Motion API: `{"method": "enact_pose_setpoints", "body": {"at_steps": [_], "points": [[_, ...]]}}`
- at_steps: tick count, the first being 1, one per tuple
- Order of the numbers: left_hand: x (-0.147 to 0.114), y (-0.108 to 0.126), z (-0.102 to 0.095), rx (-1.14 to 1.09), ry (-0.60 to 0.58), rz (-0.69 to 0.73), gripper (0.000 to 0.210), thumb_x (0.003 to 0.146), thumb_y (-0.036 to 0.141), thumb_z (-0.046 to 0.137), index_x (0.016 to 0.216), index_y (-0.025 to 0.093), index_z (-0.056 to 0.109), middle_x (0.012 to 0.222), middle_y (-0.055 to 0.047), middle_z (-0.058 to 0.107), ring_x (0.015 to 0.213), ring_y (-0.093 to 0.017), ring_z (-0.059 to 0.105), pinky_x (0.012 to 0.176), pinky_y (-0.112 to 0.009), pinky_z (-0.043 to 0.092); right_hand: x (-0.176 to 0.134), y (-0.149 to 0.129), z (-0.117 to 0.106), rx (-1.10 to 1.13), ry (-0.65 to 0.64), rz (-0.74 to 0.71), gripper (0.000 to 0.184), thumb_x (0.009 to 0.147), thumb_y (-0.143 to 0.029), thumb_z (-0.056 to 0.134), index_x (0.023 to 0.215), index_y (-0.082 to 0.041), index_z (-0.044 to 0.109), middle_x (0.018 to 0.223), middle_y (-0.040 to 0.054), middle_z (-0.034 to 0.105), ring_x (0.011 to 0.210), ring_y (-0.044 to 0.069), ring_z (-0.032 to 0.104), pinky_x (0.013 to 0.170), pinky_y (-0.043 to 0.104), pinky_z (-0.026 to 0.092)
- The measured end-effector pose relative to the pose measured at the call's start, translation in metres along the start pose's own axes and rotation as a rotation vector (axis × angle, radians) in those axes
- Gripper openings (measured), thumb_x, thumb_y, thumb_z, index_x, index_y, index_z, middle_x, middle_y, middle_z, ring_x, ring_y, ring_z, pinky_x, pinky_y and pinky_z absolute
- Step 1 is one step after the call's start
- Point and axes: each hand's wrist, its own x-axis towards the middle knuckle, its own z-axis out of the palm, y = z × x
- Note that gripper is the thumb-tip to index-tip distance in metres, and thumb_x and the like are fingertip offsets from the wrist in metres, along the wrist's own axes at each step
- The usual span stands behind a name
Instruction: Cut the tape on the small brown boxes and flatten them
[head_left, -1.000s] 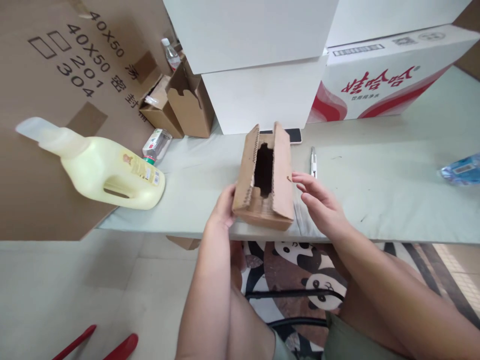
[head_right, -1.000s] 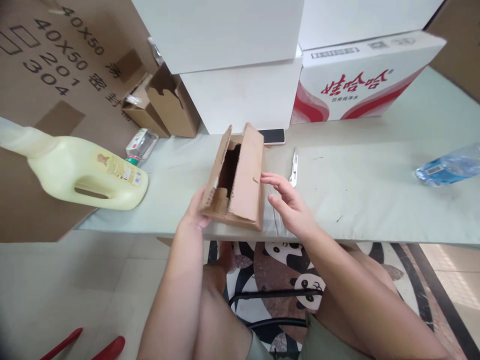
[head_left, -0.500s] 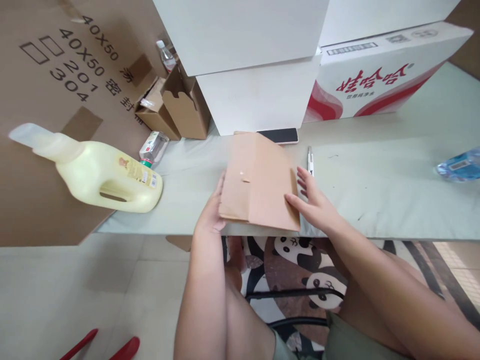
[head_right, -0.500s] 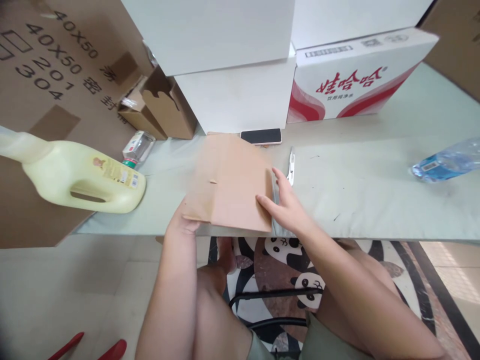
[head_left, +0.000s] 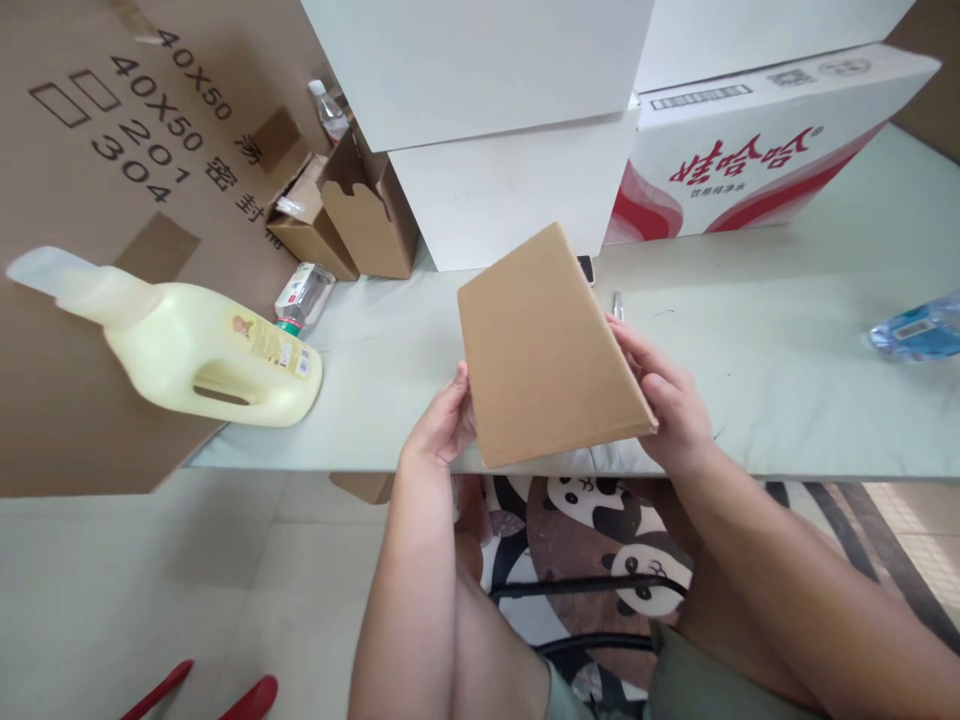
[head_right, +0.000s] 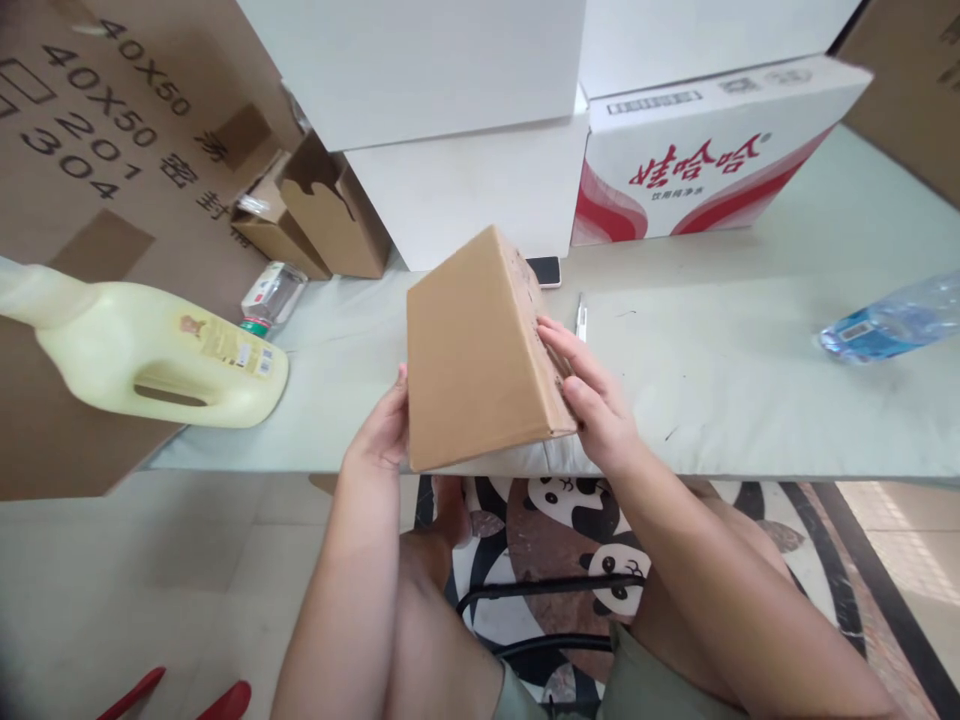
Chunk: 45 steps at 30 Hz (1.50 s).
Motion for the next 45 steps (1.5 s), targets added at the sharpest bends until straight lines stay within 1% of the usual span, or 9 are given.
{"method": "enact_pose_setpoints", "body": {"at_steps": [7,12,18,22,27,32,36,41,45], "points": [[0.008,-0.002,0.001,0.087,0.067,0.063,0.051,0.079,0.027,0.064,0.130,0.021,0.064,0.100,-0.004,0.076,0.070,-0.016,0.068,0.065,-0.029,0.054,-0.002,0.004,-0.004,-0.059,0.069,-0.022,0.050,0.087,-0.067,0.054,0.124,-0.037,0.069,0.168,-0.0078,0.028,0.157,0.033,0.021,0.125,0.055,0.030],[0.013,-0.010,-0.005,0.190,0.106,0.067,0.040,0.088,0.051,0.062,0.110,0.019,0.073,0.116,-0.010,0.076,0.105,-0.026,0.069,0.086,-0.033,0.053,-0.001,0.001,-0.002,-0.040,-0.072,0.096,0.062,0.083,-0.071,0.052,0.131,-0.035,0.065,0.168,-0.0047,0.030,0.159,0.034,0.016,0.126,0.057,0.027],[0.011,-0.011,-0.012,0.414,0.088,-0.004,0.062,0.080,0.061,0.072,0.125,0.019,0.065,0.126,-0.019,0.069,0.103,-0.031,0.069,0.086,-0.041,0.053,-0.003,-0.003,-0.007,-0.016,-0.126,0.133,0.049,0.085,-0.062,0.061,0.127,-0.037,0.065,0.170,-0.0086,0.023,0.159,0.032,0.013,0.125,0.055,0.030],[0.013,-0.010,-0.008,0.450,0.382,0.433,0.081,0.075,0.041,0.081,0.146,0.032,0.044,0.156,-0.012,0.045,0.130,-0.029,0.055,0.103,-0.041,0.047,0.001,-0.010,0.001,-0.078,-0.313,0.032,0.034,0.091,-0.056,0.060,0.115,-0.034,0.069,0.171,-0.0081,0.018,0.159,0.031,0.017,0.125,0.053,0.030],[0.009,-0.003,-0.004,0.269,0.429,0.883,0.049,0.088,0.052,0.059,0.130,0.029,0.057,0.148,-0.007,0.052,0.142,-0.026,0.045,0.112,-0.035,0.040,-0.001,-0.019,0.028,-0.096,-0.545,-0.076,0.032,0.096,-0.053,0.055,0.112,-0.029,0.069,0.171,-0.0014,0.020,0.158,0.029,0.021,0.123,0.050,0.032],[0.004,0.007,-0.001,0.197,0.491,0.746,0.036,0.075,0.036,0.068,0.110,0.025,0.064,0.102,-0.005,0.069,0.094,-0.021,0.066,0.081,-0.030,0.051,0.003,0.002,0.020,-0.332,-0.300,-0.037,0.052,0.101,-0.060,0.034,0.138,-0.032,0.058,0.155,0.0083,0.049,0.147,0.030,0.041,0.120,0.059,0.033],[0.004,0.010,0.001,0.196,0.489,0.721,0.024,0.070,0.035,0.068,0.090,0.022,0.064,0.086,-0.002,0.066,0.075,-0.016,0.061,0.067,-0.027,0.048,0.015,0.036,-0.013,-0.899,0.091,0.139,0.053,0.092,-0.053,0.053,0.136,-0.024,0.061,0.153,0.0165,0.047,0.152,0.045,0.024,0.117,0.075,0.019],[0.005,0.011,0.004,0.182,0.494,0.717,0.025,0.069,0.036,0.068,0.089,0.023,0.060,0.080,-0.001,0.063,0.067,-0.015,0.056,0.062,-0.027,0.044,0.021,0.052,-0.016,-1.140,-0.063,0.272,0.049,0.088,-0.043,0.055,0.126,-0.014,0.065,0.142,0.0230,0.055,0.136,0.046,0.045,0.110,0.064,0.038],[0.004,0.011,0.005,0.166,0.495,0.716,0.024,0.069,0.035,0.068,0.089,0.022,0.060,0.081,-0.001,0.064,0.068,-0.015,0.056,0.063,-0.027,0.044,0.018,0.041,0.007,-1.081,-0.223,0.219,0.022,0.091,-0.026,0.047,0.091,-0.019,0.068,0.106,0.0149,0.067,0.083,0.025,0.064,0.078,0.038,0.051]]}}
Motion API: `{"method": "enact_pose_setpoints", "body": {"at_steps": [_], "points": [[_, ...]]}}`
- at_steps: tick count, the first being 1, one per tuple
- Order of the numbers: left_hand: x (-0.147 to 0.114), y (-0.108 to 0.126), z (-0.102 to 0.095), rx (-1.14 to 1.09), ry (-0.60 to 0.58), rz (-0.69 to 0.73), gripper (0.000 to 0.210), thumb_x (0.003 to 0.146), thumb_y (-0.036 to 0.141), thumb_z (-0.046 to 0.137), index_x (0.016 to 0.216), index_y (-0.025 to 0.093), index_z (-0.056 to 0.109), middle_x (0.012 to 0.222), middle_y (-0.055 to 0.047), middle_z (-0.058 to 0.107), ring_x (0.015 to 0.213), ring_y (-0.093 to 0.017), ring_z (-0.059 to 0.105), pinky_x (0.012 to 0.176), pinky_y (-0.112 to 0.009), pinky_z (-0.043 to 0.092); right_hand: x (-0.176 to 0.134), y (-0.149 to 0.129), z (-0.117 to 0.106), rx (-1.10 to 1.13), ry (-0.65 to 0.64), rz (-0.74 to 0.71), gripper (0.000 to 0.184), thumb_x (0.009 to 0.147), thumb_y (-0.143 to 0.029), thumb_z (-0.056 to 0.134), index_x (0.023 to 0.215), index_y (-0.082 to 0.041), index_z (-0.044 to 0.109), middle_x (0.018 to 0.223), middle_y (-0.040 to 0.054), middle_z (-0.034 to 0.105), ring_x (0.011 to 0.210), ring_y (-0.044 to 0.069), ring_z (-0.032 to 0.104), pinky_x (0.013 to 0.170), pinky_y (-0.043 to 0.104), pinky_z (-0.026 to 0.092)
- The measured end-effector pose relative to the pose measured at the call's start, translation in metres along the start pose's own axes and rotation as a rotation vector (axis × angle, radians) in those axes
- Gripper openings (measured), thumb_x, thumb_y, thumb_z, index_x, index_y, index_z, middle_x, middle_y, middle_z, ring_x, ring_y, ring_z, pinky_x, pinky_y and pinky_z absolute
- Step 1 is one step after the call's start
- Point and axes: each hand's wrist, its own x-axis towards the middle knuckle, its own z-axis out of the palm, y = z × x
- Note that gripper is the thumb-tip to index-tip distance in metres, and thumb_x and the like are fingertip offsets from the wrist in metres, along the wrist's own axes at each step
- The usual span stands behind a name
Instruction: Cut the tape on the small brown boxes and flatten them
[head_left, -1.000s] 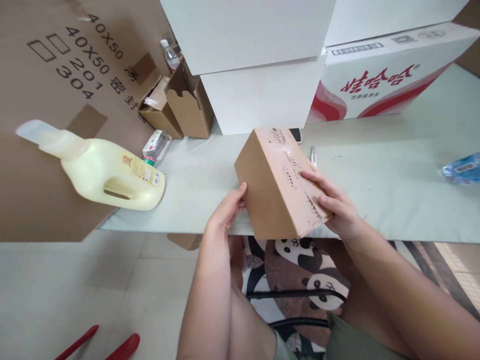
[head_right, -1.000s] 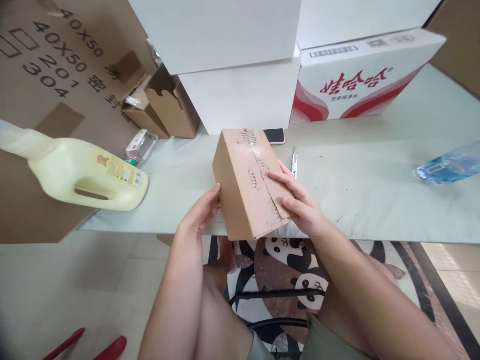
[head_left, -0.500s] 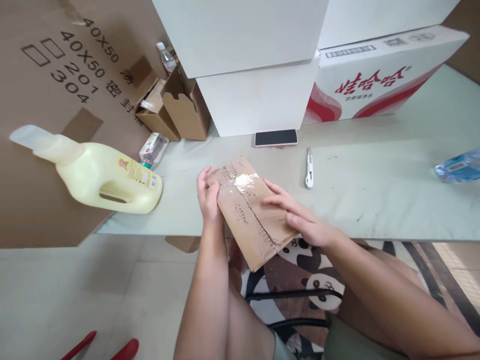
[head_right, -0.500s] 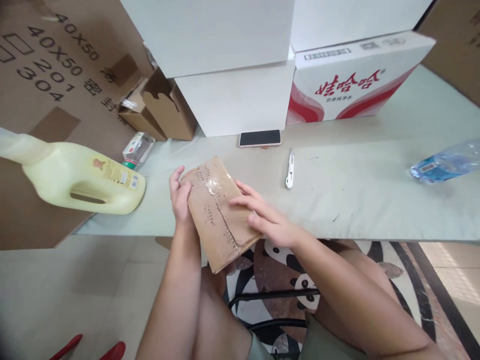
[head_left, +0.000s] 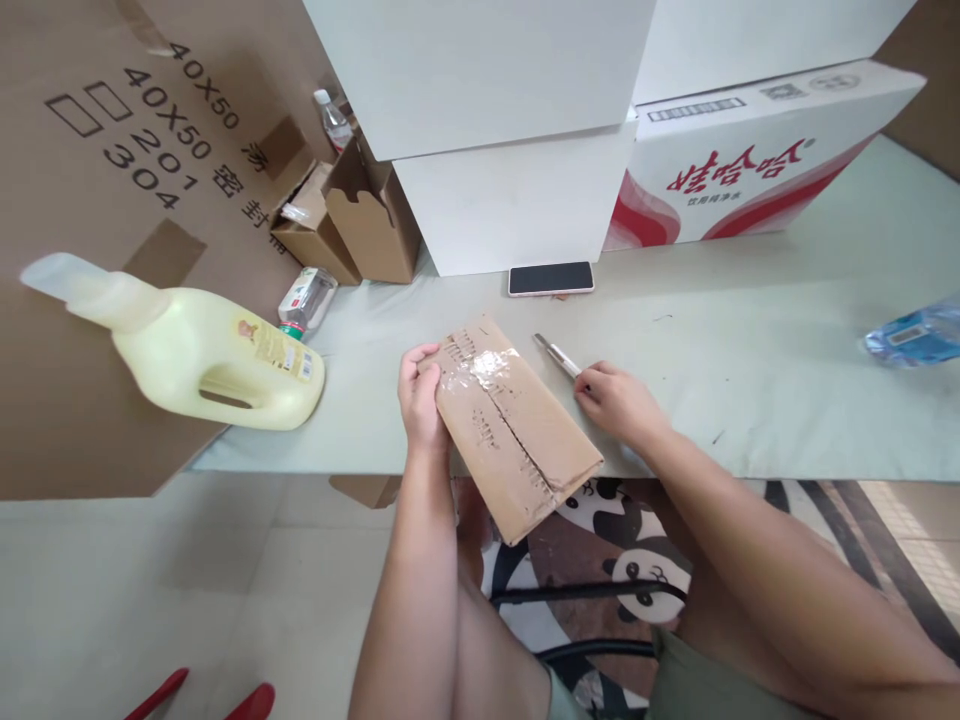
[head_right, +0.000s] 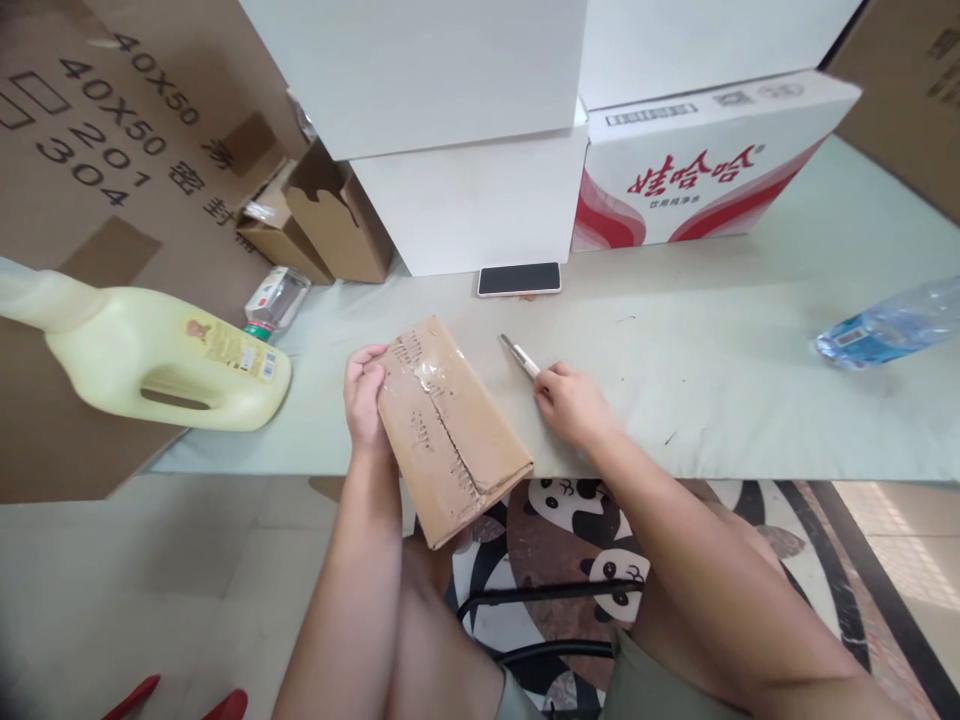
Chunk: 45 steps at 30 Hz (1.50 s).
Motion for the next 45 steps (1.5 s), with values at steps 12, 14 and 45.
{"method": "enact_pose_setpoints", "body": {"at_steps": [12,14,45], "points": [[-0.006,0.000,0.003,0.020,-0.022,0.017,0.022,0.072,0.034,0.067,0.090,0.022,0.061,0.075,0.001,0.060,0.061,-0.013,0.051,0.059,-0.026,0.041,-0.012,-0.031,-0.037,0.931,0.141,-0.047,0.036,0.082,-0.031,0.063,0.117,-0.027,0.061,0.079,-0.0024,0.056,0.068,0.015,0.055,0.065,0.031,0.048],[-0.008,-0.003,0.005,0.020,-0.028,0.016,0.021,0.074,0.034,0.065,0.092,0.022,0.061,0.076,0.001,0.060,0.063,-0.014,0.052,0.060,-0.026,0.041,-0.017,-0.042,-0.046,0.875,0.116,-0.125,0.046,0.079,-0.030,0.068,0.124,-0.028,0.060,0.091,0.0013,0.062,0.078,0.018,0.059,0.074,0.035,0.052],[-0.009,-0.012,0.004,0.074,-0.139,0.039,0.028,0.073,0.033,0.055,0.097,0.022,0.063,0.094,-0.003,0.064,0.087,-0.021,0.057,0.077,-0.032,0.045,-0.053,-0.105,-0.069,0.378,0.400,-0.349,0.018,0.093,-0.022,0.052,0.105,-0.019,0.066,0.076,0.0008,0.073,0.058,0.012,0.064,0.056,0.024,0.048]]}}
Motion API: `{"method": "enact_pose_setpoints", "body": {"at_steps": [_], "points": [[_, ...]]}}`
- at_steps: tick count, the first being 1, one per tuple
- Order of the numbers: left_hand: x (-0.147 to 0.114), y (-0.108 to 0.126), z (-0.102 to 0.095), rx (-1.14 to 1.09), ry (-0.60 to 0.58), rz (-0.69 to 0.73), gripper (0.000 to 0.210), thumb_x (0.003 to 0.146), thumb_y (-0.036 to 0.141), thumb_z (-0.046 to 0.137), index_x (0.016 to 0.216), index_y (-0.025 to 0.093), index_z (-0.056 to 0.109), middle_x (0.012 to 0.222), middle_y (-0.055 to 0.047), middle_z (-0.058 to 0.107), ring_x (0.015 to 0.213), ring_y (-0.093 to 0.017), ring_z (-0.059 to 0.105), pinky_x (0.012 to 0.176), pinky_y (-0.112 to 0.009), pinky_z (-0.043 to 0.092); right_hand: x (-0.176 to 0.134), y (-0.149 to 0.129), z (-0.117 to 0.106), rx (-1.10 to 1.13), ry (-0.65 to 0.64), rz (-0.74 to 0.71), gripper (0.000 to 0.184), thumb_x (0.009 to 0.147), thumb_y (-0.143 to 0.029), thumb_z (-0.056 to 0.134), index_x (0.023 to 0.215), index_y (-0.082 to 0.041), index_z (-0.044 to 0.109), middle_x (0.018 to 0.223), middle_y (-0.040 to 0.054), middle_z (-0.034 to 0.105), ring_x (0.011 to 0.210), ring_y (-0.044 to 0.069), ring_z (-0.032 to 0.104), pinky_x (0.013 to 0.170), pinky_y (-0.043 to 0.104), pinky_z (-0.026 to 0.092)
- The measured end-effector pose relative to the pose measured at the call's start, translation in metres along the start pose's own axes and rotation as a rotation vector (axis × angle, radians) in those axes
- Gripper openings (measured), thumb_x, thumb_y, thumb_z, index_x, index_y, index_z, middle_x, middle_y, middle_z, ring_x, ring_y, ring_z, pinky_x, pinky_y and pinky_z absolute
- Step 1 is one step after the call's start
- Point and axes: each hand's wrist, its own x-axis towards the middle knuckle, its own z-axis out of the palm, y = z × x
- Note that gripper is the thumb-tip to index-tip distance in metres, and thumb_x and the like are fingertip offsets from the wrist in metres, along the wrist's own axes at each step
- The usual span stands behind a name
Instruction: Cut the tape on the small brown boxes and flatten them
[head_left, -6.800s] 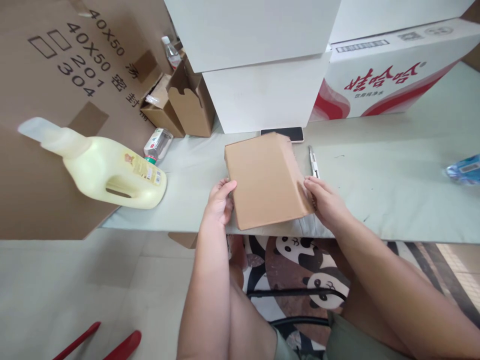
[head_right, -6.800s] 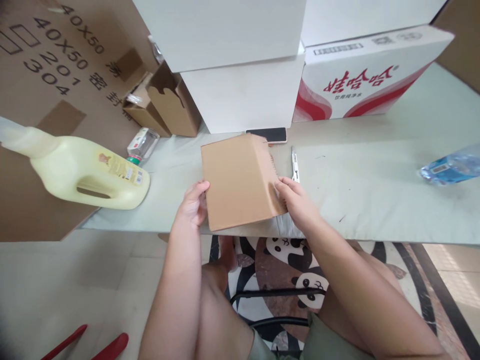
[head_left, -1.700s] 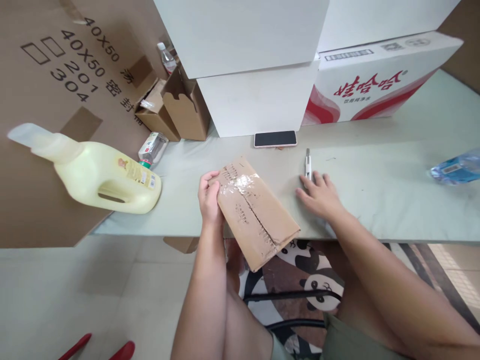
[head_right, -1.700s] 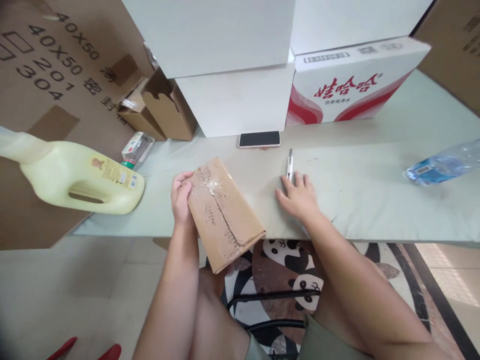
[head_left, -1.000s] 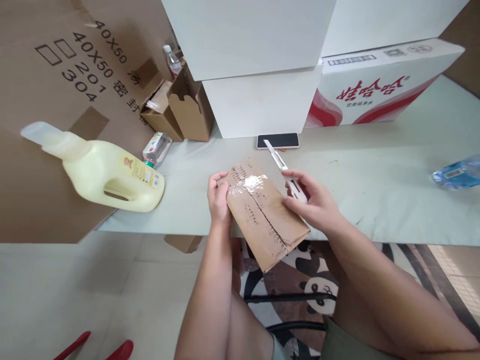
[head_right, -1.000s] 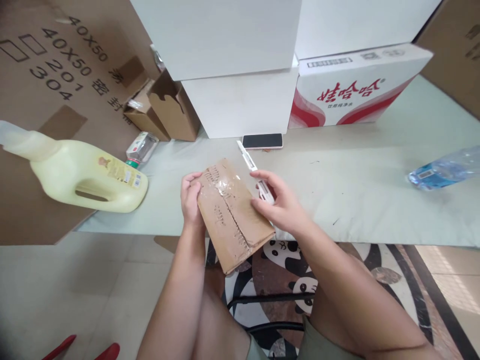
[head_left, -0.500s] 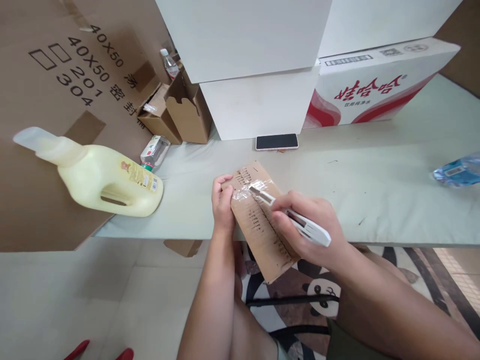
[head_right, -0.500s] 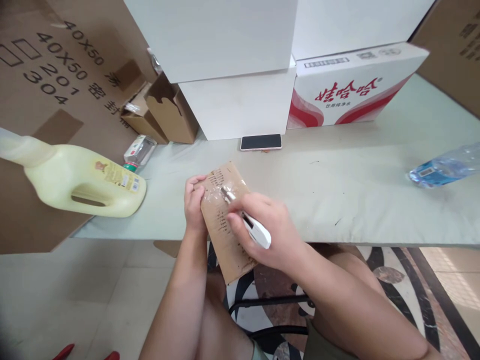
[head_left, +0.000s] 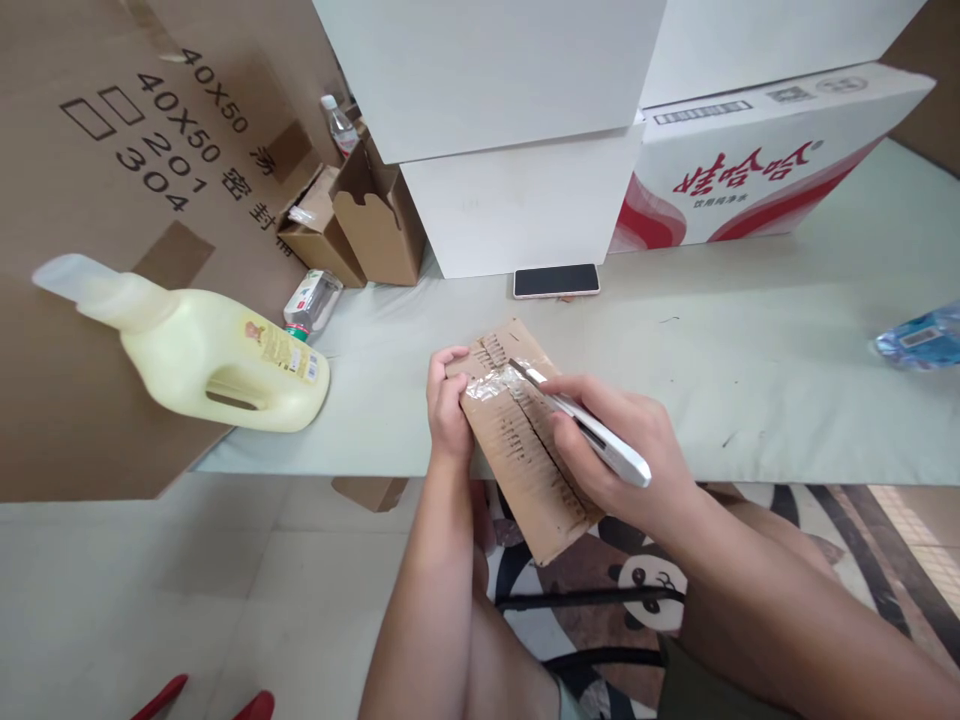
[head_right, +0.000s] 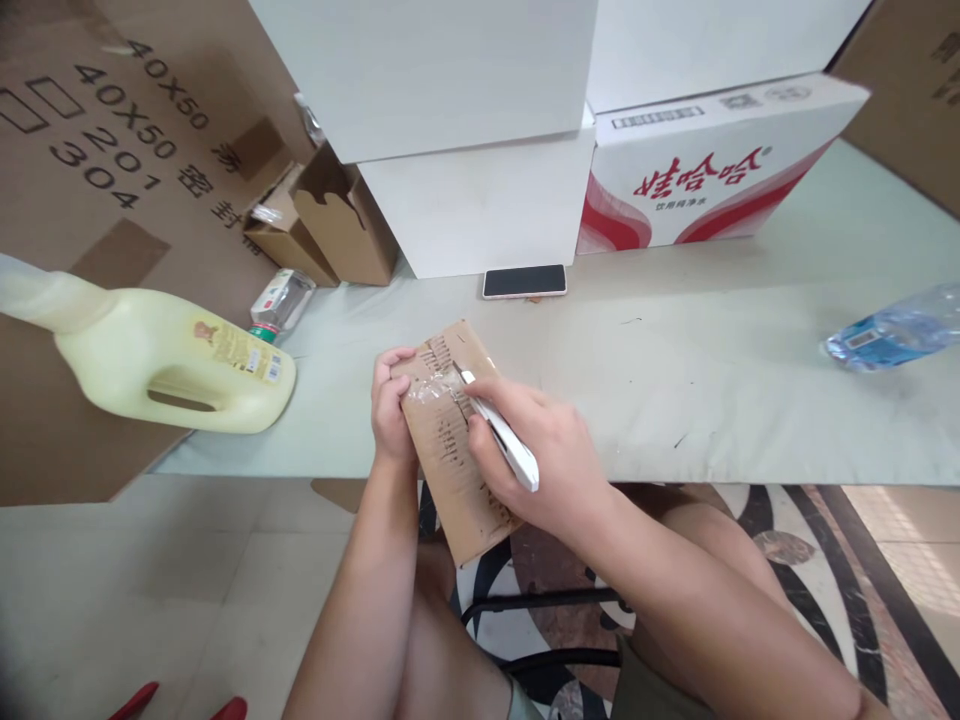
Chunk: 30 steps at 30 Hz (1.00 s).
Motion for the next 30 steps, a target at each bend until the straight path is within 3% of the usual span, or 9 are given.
{"method": "enact_pose_setpoints", "body": {"at_steps": [14,21,25,30], "points": [[0.0005,-0.0020,-0.0003,-0.041,-0.016,-0.021,0.029,0.072,0.032,0.055,0.098,0.023,0.062,0.096,-0.003,0.066,0.089,-0.022,0.060,0.079,-0.033,0.046,0.0039,-0.0009,0.0014,0.001,-0.093,0.033,0.024,0.093,-0.024,0.052,0.107,-0.017,0.070,0.081,0.0030,0.075,0.057,0.012,0.064,0.055,0.023,0.045],[-0.0006,-0.0001,0.0013,-0.020,0.006,-0.026,0.028,0.070,0.031,0.056,0.097,0.023,0.061,0.094,-0.002,0.064,0.084,-0.020,0.058,0.073,-0.031,0.046,0.0001,-0.0002,0.0003,0.013,-0.041,0.016,0.017,0.089,-0.020,0.051,0.096,-0.018,0.067,0.075,0.0004,0.073,0.049,0.009,0.056,0.050,0.022,0.040],[-0.0002,-0.0008,0.0011,-0.025,-0.002,-0.023,0.028,0.071,0.032,0.057,0.097,0.022,0.061,0.094,-0.002,0.064,0.085,-0.020,0.058,0.075,-0.031,0.045,-0.0001,0.0021,0.0005,0.014,0.000,0.018,0.022,0.091,-0.022,0.051,0.105,-0.017,0.068,0.078,0.0020,0.074,0.054,0.012,0.060,0.053,0.024,0.043],[-0.0008,0.0002,0.0003,0.001,-0.006,-0.017,0.028,0.073,0.033,0.055,0.098,0.022,0.060,0.095,-0.003,0.064,0.086,-0.021,0.059,0.076,-0.032,0.046,0.0021,0.0021,0.0014,0.005,-0.083,0.018,0.026,0.095,-0.026,0.051,0.111,-0.017,0.069,0.085,0.0042,0.076,0.063,0.013,0.066,0.059,0.025,0.046]]}}
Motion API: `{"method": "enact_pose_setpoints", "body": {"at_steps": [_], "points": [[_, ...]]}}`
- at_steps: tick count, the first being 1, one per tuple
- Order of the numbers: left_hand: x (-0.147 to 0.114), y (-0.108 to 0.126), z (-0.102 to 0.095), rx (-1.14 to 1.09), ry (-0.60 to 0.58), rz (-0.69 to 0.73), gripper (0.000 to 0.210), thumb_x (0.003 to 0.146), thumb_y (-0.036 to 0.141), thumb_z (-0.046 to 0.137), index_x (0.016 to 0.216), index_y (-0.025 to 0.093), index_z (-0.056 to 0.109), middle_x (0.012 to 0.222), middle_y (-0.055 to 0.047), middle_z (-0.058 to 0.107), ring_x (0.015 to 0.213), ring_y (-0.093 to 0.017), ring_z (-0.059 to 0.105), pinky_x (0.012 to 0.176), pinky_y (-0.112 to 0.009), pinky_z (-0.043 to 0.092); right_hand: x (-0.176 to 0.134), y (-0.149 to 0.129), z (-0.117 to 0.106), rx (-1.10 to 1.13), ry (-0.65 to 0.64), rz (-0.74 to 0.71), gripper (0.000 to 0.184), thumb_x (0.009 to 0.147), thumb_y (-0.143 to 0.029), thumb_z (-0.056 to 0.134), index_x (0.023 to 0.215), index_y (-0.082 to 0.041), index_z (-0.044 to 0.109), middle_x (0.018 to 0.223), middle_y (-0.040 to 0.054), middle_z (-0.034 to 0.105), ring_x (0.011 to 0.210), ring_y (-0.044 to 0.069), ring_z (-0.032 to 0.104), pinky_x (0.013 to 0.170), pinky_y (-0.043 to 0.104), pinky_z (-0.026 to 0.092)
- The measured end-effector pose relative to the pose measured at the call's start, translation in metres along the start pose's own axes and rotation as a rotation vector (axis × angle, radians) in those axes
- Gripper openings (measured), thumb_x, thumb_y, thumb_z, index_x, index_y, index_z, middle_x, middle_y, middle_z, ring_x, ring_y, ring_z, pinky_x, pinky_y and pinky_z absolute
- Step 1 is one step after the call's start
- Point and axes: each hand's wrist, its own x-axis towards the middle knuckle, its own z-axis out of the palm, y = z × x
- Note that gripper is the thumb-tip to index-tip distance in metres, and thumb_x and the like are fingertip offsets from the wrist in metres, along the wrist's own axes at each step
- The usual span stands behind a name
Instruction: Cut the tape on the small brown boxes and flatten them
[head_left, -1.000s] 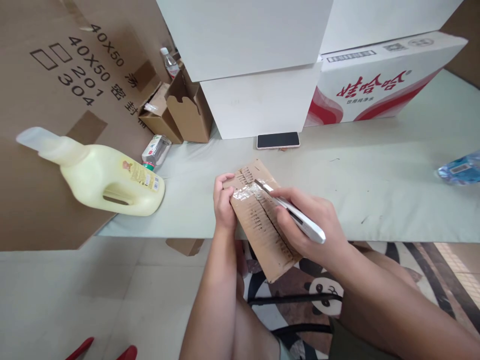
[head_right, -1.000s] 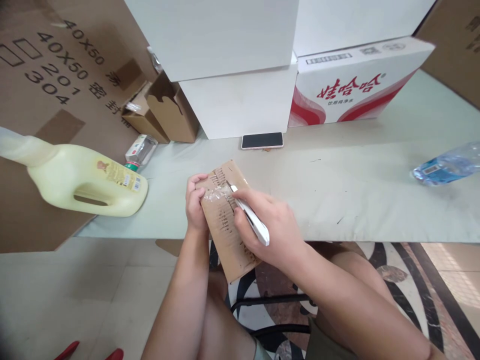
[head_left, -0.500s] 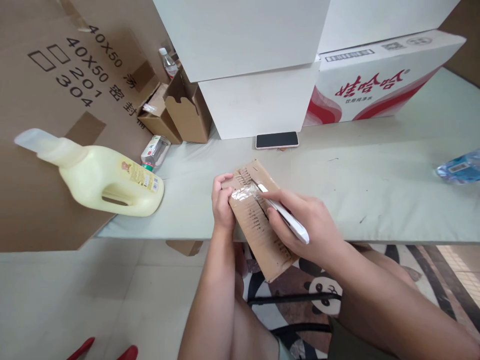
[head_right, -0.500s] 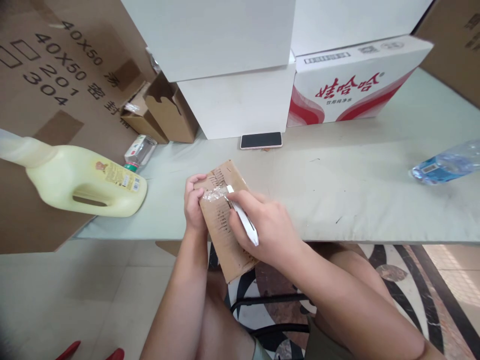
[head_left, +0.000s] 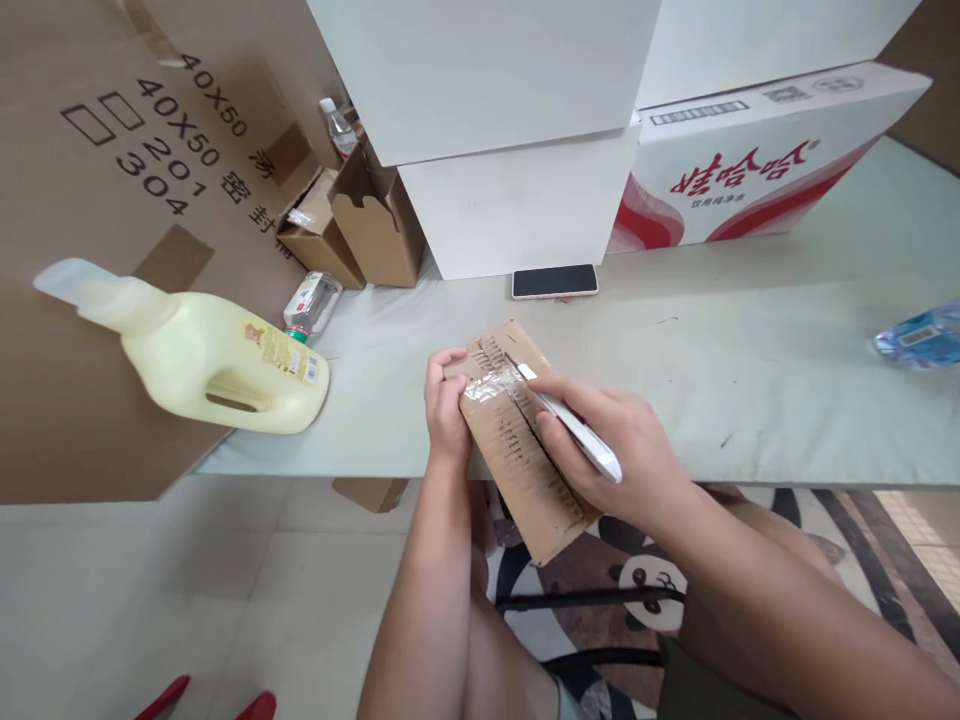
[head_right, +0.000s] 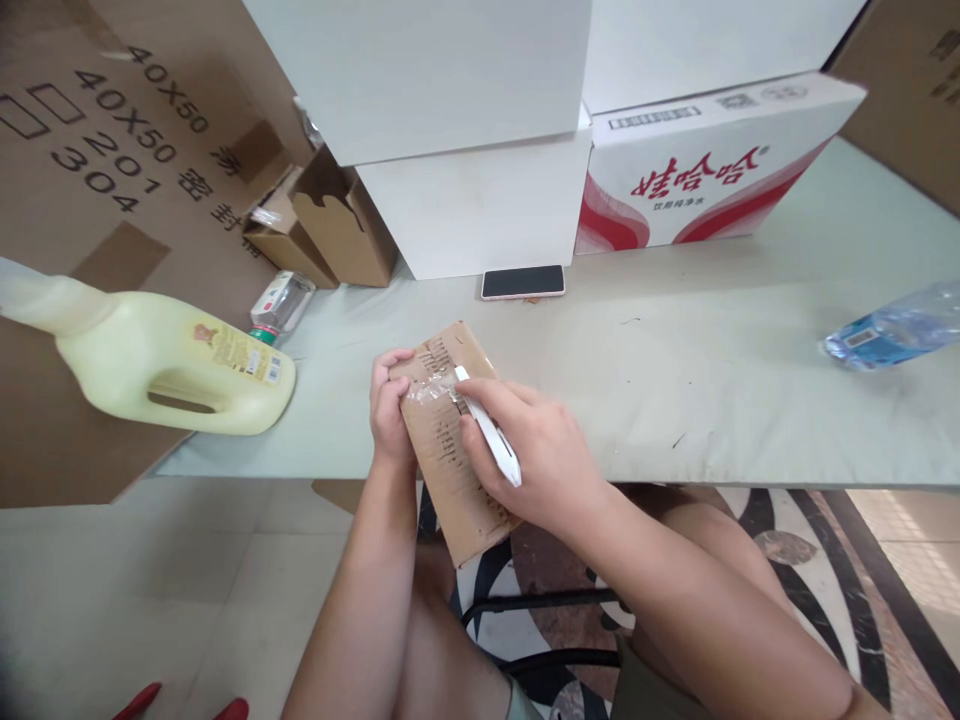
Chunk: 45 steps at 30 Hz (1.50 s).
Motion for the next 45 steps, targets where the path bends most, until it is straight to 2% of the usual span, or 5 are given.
{"method": "enact_pose_setpoints", "body": {"at_steps": [7,14,25,36,45], "points": [[-0.0006,-0.0011,-0.0008,-0.002,-0.008,0.009,0.028,0.074,0.033,0.056,0.099,0.022,0.059,0.094,-0.003,0.064,0.083,-0.020,0.060,0.074,-0.032,0.048,-0.0003,-0.0024,-0.0012,-0.036,-0.027,-0.001,0.023,0.091,-0.025,0.051,0.105,-0.018,0.068,0.082,0.0035,0.074,0.059,0.013,0.062,0.057,0.024,0.045],[-0.0012,0.0026,0.0008,0.032,0.013,0.030,0.025,0.073,0.032,0.057,0.096,0.022,0.061,0.089,-0.002,0.063,0.078,-0.019,0.057,0.068,-0.030,0.046,-0.0025,-0.0019,-0.0022,0.002,0.043,0.017,0.016,0.089,-0.022,0.051,0.098,-0.020,0.064,0.070,-0.0011,0.068,0.048,0.011,0.052,0.050,0.024,0.039],[-0.0015,0.0007,0.0004,0.014,0.013,0.012,0.028,0.073,0.035,0.058,0.097,0.022,0.060,0.087,-0.002,0.062,0.077,-0.019,0.059,0.067,-0.030,0.046,-0.0011,-0.0030,-0.0007,-0.052,0.003,-0.040,0.016,0.089,-0.024,0.051,0.098,-0.019,0.064,0.073,0.0011,0.068,0.055,0.013,0.059,0.053,0.023,0.042],[-0.0022,0.0030,0.0017,0.026,0.029,0.016,0.025,0.073,0.033,0.058,0.096,0.022,0.060,0.088,-0.002,0.062,0.075,-0.018,0.057,0.066,-0.030,0.045,-0.0017,-0.0026,-0.0026,0.013,0.014,-0.008,0.010,0.087,-0.022,0.050,0.093,-0.021,0.058,0.062,-0.0038,0.060,0.045,0.010,0.045,0.048,0.023,0.036],[-0.0022,0.0020,0.0036,-0.002,0.030,-0.002,0.026,0.073,0.034,0.057,0.097,0.022,0.059,0.090,-0.002,0.061,0.079,-0.019,0.057,0.069,-0.030,0.045,-0.0025,-0.0009,-0.0032,0.007,0.011,-0.021,0.013,0.090,-0.025,0.050,0.097,-0.021,0.060,0.059,-0.0050,0.057,0.047,0.011,0.048,0.050,0.024,0.037]]}}
